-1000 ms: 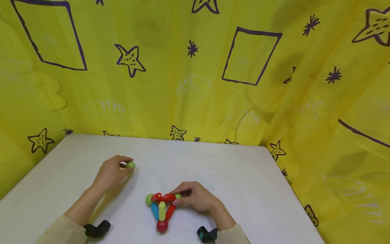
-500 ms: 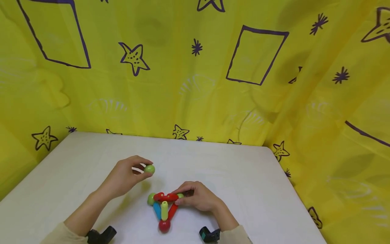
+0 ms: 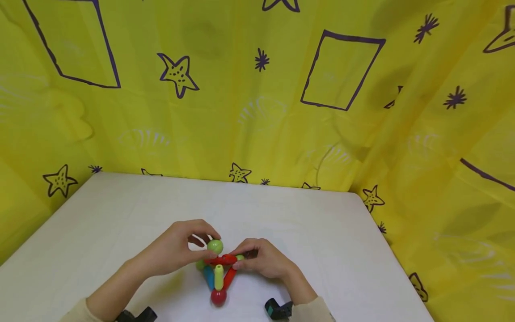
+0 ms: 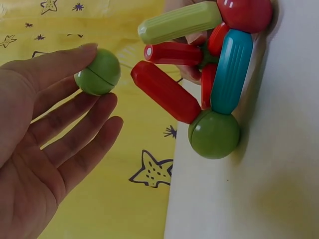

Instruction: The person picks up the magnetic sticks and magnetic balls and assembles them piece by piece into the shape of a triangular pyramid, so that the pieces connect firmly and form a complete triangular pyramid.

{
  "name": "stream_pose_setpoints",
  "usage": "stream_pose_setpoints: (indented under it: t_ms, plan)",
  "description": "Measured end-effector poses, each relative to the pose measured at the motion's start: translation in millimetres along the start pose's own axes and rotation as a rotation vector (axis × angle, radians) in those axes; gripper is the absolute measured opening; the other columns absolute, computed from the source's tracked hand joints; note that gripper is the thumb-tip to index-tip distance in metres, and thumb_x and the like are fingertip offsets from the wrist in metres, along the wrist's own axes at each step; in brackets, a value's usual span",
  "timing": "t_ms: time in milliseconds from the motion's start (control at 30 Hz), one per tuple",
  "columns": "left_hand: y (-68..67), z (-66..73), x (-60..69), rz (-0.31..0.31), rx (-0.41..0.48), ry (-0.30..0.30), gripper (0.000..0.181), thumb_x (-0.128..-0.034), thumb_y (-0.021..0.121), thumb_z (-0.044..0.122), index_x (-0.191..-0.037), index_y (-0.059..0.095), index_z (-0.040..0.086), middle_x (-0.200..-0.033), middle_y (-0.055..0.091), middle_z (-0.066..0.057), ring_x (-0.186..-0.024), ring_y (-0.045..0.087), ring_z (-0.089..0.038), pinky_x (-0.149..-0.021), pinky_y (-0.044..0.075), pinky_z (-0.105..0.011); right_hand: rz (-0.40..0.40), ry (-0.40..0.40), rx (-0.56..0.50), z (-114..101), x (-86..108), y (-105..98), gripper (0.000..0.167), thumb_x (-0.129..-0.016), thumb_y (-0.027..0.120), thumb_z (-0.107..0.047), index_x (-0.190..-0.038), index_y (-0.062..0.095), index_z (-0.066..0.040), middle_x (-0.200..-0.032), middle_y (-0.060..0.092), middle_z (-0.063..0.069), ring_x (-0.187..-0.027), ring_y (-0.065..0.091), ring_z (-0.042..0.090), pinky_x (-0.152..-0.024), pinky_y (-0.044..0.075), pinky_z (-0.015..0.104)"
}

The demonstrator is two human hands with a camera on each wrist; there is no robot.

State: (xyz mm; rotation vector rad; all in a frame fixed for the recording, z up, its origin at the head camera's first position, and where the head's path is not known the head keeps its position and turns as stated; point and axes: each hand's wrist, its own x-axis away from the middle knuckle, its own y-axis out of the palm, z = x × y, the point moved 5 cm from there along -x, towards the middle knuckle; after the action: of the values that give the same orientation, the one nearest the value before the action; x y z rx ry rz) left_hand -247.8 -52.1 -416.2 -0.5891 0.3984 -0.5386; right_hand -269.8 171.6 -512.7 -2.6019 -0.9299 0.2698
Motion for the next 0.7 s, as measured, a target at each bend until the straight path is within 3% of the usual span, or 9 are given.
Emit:
stream_pose_setpoints:
  t_ms: [267, 433, 700]
  plan:
    - [10.6, 6.4, 0.2, -0.067, -0.043, 0.037, 0.026, -0.0866, 0.085, 0.024, -0.111, 0.075, 0.024, -0.104, 0.069, 0.02, -0.097, 0.067, -0.008, -0.089, 0.058, -0.03, -0.005, -0.066, -0.012, -3.3, 1.6, -1.4, 0.024, -0.094, 0.077, -0.014, -0.117, 0.078, -0.01, -0.114, 0.075, 0.011, -0.104, 0.066, 0.011, -0.094, 0.051, 0.025]
    - [15.6, 5.3, -0.1, -0.093, -0.044, 0.028, 0.023, -0.0876, 0.084, 0.022, -0.108, 0.075, 0.025, -0.102, 0.068, 0.02, -0.096, 0.066, -0.006, -0.086, 0.058, -0.028, -0.005, -0.075, -0.015, -2.8, 2.2, -1.7, 0.024, -0.094, 0.077, -0.014, -0.117, 0.077, -0.009, -0.114, 0.075, 0.012, -0.103, 0.066, 0.01, -0.093, 0.051, 0.025]
    - [18.7, 6.1, 0.1, -0.087, -0.066, 0.044, 0.024, -0.0882, 0.084, 0.021, -0.111, 0.076, 0.024, -0.103, 0.069, 0.018, -0.095, 0.064, -0.001, -0.087, 0.059, -0.029, -0.017, -0.078, -0.034, -1.0, 1.8, -1.0, 0.025, -0.094, 0.076, -0.013, -0.118, 0.076, -0.007, -0.115, 0.074, 0.012, -0.105, 0.066, 0.01, -0.094, 0.051, 0.025]
